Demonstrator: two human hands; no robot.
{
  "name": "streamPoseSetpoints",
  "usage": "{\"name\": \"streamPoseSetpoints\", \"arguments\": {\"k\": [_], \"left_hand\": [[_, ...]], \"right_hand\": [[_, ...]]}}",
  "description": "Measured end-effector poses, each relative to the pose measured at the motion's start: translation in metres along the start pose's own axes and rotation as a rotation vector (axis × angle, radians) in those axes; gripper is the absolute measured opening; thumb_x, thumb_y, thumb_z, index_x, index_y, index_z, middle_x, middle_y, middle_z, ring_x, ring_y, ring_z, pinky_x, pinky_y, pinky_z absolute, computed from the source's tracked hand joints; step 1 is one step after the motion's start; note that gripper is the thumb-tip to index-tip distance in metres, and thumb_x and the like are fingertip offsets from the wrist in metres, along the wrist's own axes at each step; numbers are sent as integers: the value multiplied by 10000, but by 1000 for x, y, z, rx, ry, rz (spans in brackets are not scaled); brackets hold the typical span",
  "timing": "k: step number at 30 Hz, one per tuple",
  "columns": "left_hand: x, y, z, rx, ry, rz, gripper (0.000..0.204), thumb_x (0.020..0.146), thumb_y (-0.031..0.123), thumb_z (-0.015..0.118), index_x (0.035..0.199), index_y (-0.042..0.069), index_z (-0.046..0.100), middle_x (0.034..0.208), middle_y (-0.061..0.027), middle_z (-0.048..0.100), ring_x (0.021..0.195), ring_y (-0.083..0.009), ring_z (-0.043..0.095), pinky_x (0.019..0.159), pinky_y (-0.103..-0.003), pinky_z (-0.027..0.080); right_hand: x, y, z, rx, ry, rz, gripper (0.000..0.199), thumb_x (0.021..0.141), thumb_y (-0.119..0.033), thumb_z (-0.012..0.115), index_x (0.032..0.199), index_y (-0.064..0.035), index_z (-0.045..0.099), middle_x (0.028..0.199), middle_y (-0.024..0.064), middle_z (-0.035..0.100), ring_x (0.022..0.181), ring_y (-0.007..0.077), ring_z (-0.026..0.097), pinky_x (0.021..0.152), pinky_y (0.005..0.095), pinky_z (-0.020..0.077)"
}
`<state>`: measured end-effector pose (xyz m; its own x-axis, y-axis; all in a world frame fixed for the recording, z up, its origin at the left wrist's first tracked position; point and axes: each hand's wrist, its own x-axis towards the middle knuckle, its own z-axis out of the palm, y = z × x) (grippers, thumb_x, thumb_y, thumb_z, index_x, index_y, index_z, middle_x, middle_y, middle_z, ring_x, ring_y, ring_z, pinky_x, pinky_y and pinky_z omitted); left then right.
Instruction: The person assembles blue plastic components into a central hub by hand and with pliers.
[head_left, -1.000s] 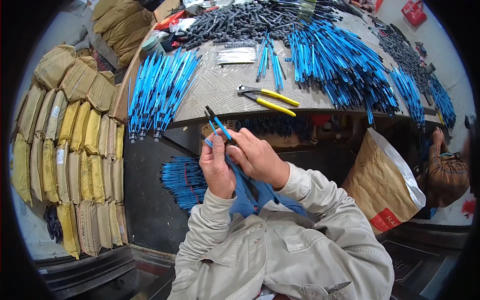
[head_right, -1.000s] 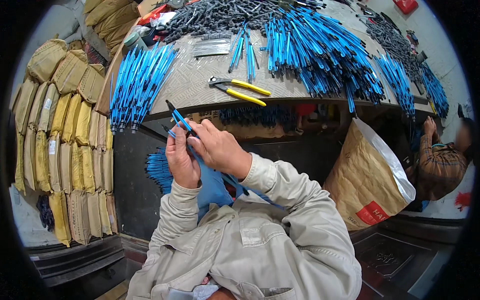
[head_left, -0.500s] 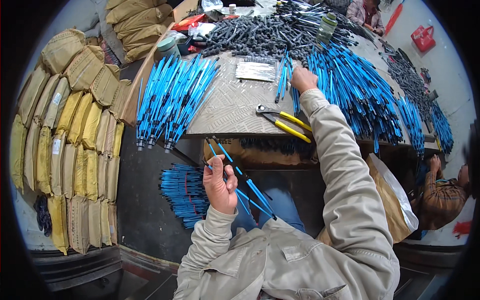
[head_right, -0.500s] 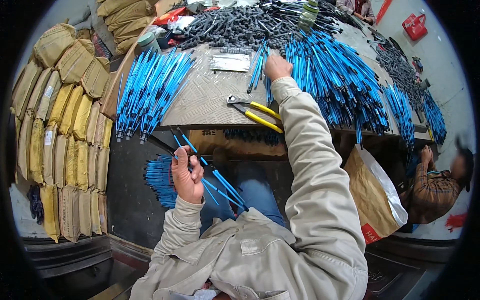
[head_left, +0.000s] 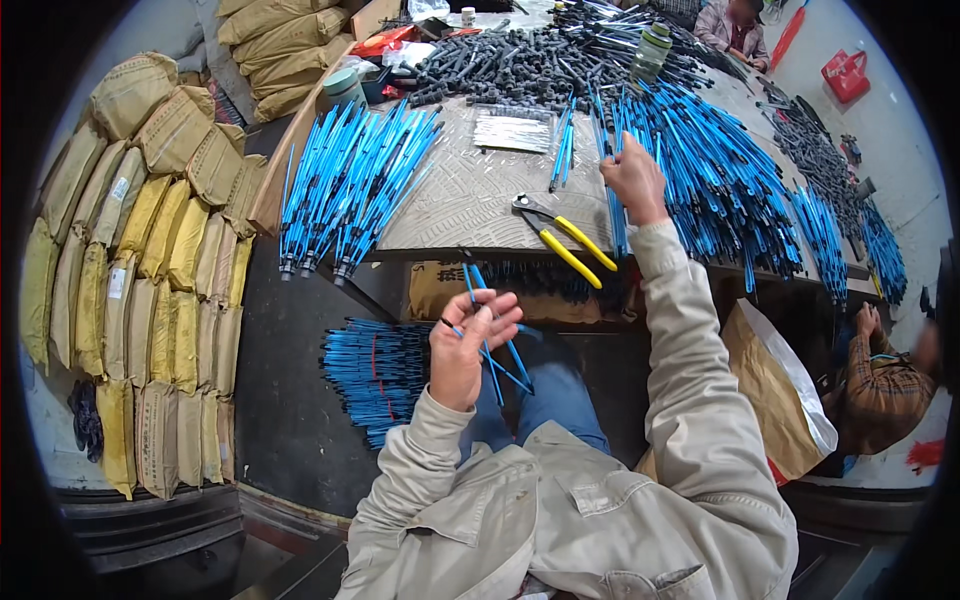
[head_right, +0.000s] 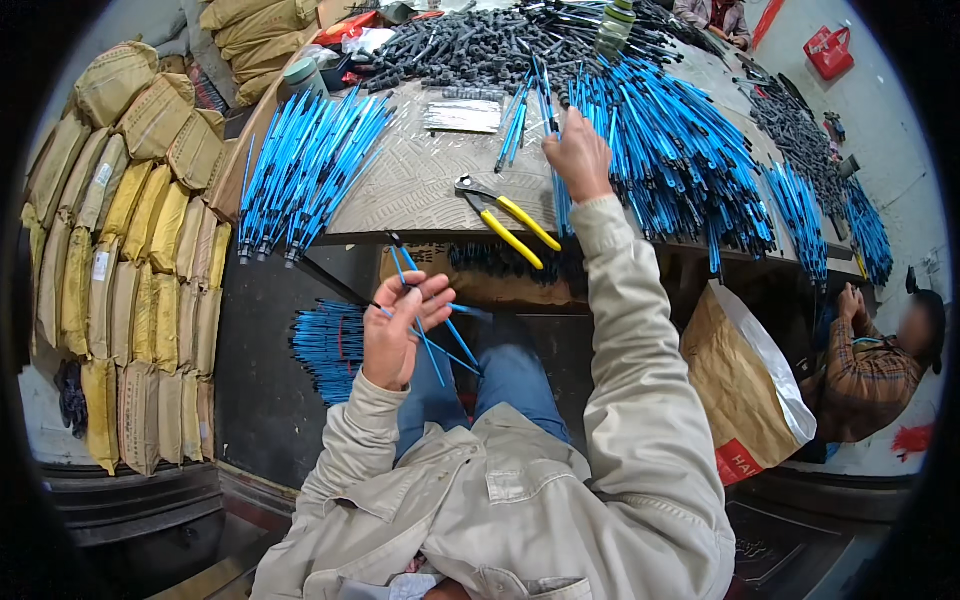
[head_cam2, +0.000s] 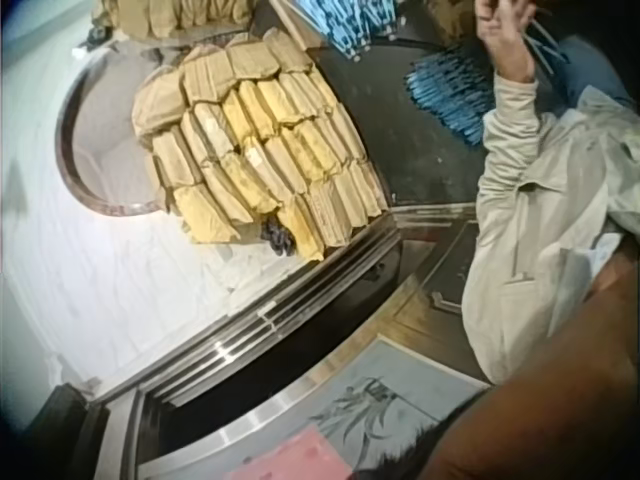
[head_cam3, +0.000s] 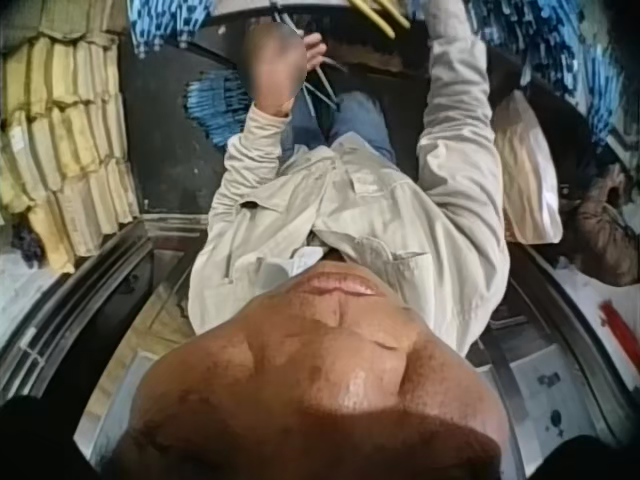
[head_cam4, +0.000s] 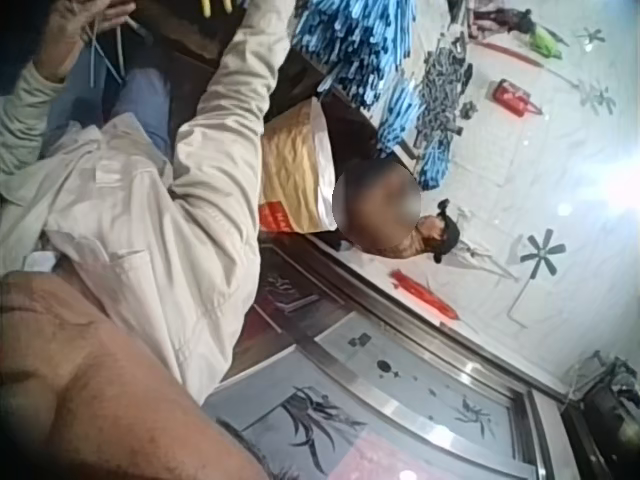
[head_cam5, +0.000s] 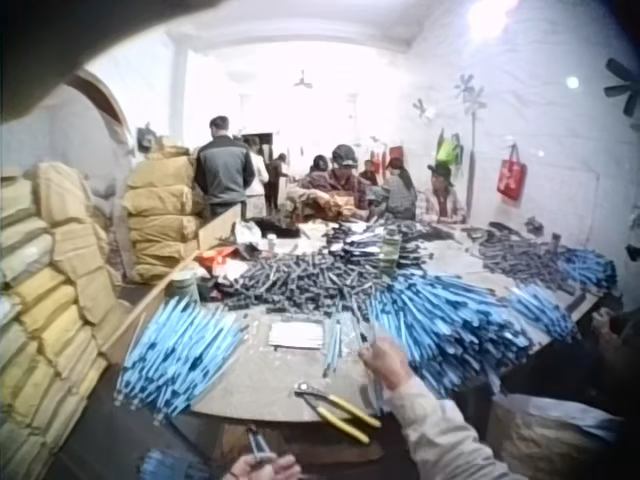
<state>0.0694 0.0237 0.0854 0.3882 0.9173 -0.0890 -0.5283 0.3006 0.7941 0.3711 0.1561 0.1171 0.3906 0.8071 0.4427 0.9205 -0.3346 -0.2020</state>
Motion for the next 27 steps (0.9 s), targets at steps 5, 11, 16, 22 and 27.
{"name": "streamPoseSetpoints", "arguments": {"k": [5,11,16,22,27], "left_hand": [[19,4,8,8,17,77,213,936,145,463,1116,31,468,1114,-184,583,966,-259,617,821,-356,514],[31,26,35,-22,110,261,256,935,153,480,1140,2,453,1077,-163,594,967,-245,614,819,-347,513],[36,32,44,74,91,468,258,886,132,574,1084,-7,483,970,-118,609,871,-208,635,747,-311,528],[35,35,30,58,182,353,202,830,95,649,989,17,551,740,-37,604,585,-103,580,553,-248,508],[29,46,17,-146,129,306,162,848,131,630,949,27,556,650,-47,573,463,-116,524,413,-256,451]], "right_hand": [[-41,-12,-58,325,258,-185,385,757,-148,587,1131,-61,562,845,116,578,664,267,595,611,358,482],[-111,-49,-101,610,100,-451,440,707,-9,602,1141,-77,580,816,102,553,645,243,572,578,311,473],[-157,-80,-93,557,128,-637,480,666,4,617,1135,-93,586,828,116,554,679,257,583,596,323,480],[-163,-89,-80,551,182,-639,457,678,-7,637,1127,-71,582,819,111,558,684,244,587,593,311,472],[-115,-74,-52,1043,-368,-472,272,762,-77,660,1027,-34,620,761,78,586,685,146,592,560,252,456]]}}
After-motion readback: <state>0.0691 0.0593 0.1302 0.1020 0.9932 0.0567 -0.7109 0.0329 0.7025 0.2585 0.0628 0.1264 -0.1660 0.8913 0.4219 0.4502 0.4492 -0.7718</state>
